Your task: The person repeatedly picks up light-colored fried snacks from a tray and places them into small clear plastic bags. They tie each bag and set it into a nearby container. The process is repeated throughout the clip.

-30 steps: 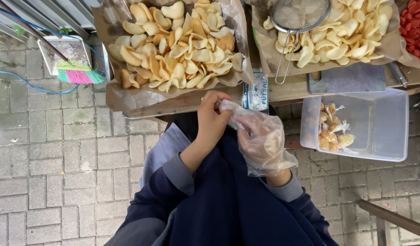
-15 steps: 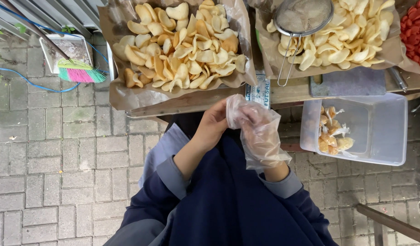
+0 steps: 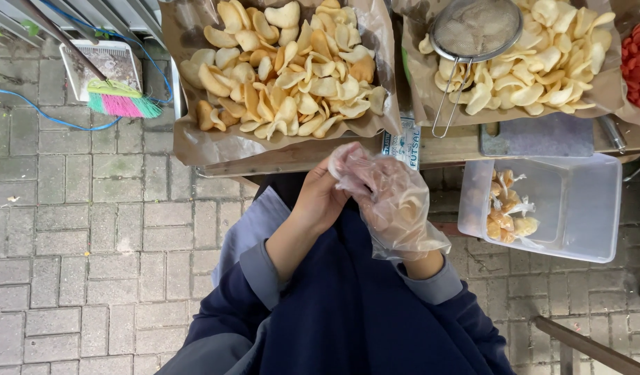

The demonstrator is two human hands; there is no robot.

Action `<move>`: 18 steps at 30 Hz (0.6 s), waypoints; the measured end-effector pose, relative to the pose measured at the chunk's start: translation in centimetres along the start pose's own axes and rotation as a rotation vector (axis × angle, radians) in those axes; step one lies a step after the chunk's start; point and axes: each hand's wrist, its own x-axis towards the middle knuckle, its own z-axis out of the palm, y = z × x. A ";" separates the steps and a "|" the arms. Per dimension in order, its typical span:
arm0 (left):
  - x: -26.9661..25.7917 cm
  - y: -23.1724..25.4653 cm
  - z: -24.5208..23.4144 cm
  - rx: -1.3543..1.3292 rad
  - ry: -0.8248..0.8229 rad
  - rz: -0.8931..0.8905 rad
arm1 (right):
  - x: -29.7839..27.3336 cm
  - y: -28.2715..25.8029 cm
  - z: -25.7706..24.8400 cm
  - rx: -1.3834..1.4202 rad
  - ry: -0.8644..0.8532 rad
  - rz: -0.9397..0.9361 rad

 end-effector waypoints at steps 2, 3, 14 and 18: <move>-0.4 3.1 2.8 -0.215 -0.011 -0.001 | -0.1 -0.8 -0.4 -0.053 -0.033 -0.062; 0.0 2.3 1.5 -0.219 -0.011 0.002 | 0.3 -1.2 -0.1 -0.054 -0.037 -0.065; -1.8 10.4 -3.0 -0.399 -0.001 0.212 | 7.0 -4.4 2.8 0.019 -0.050 -0.164; -4.4 14.9 -6.7 -0.310 0.096 0.370 | 13.2 -1.8 4.1 -0.104 -0.231 -0.290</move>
